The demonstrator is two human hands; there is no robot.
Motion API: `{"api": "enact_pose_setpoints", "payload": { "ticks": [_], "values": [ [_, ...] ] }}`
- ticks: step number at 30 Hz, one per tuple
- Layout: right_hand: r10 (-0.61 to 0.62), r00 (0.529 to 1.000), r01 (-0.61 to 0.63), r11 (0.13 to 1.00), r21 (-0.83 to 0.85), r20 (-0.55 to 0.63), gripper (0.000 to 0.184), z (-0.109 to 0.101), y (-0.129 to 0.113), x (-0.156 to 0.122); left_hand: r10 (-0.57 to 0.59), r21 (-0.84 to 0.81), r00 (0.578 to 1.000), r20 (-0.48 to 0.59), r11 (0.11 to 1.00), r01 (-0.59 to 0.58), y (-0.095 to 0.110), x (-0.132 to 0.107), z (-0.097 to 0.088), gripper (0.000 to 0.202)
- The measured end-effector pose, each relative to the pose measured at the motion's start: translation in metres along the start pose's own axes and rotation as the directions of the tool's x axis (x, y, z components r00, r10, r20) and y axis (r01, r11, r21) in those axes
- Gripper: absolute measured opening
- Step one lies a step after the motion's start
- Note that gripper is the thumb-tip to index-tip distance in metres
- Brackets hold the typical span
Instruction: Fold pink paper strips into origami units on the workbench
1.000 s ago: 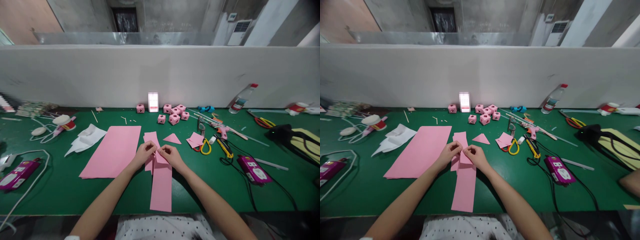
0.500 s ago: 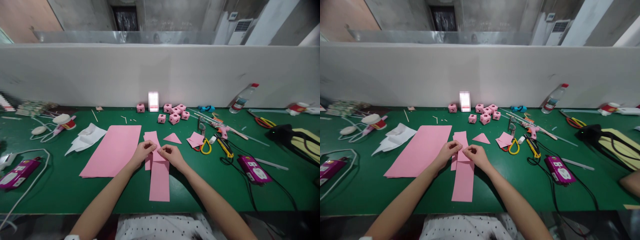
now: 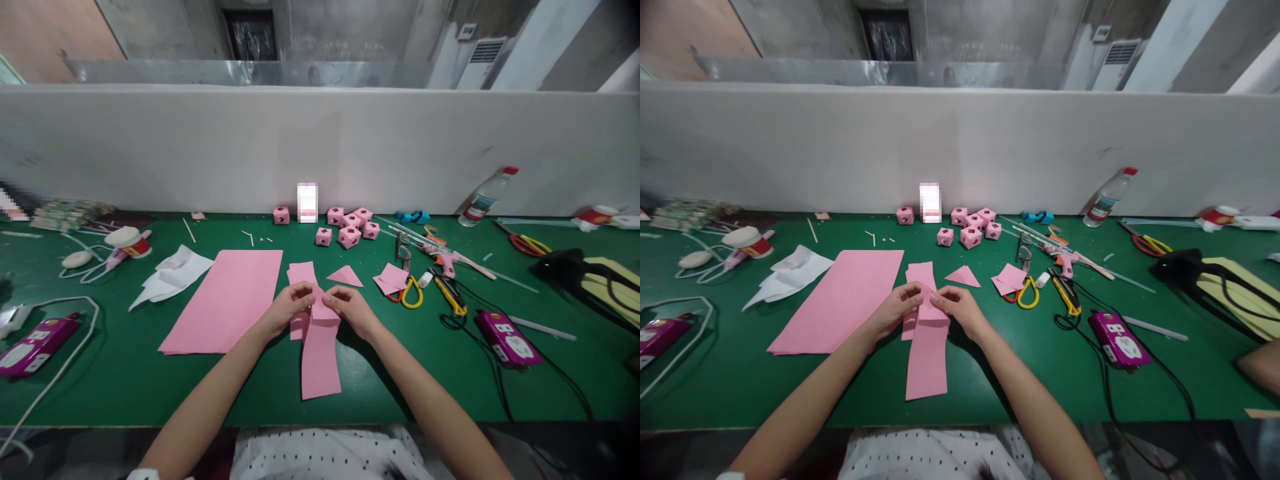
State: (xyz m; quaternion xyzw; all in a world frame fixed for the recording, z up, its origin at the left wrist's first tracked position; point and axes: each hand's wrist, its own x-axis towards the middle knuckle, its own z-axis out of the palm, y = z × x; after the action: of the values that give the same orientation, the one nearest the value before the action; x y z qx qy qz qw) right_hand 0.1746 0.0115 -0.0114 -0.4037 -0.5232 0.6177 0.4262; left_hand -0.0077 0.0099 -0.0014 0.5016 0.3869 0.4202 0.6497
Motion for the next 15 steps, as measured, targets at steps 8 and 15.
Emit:
{"api": "enact_pose_setpoints", "payload": {
  "ticks": [8, 15],
  "values": [
    [-0.002, 1.0, -0.001, 0.995, -0.099, -0.03, 0.037, 0.0016, 0.0019, 0.0014, 0.076, 0.262, 0.99, -0.117, 0.964, -0.043, 0.005, 0.0022, -0.0048, 0.03],
    [0.001, 0.998, -0.008, 0.994, -0.107, -0.063, 0.036, 0.0034, 0.0048, 0.0019, 0.075, 0.271, 0.988, -0.132, 0.962, -0.036, 0.0021, 0.0042, -0.0084, 0.028]
  ]
}}
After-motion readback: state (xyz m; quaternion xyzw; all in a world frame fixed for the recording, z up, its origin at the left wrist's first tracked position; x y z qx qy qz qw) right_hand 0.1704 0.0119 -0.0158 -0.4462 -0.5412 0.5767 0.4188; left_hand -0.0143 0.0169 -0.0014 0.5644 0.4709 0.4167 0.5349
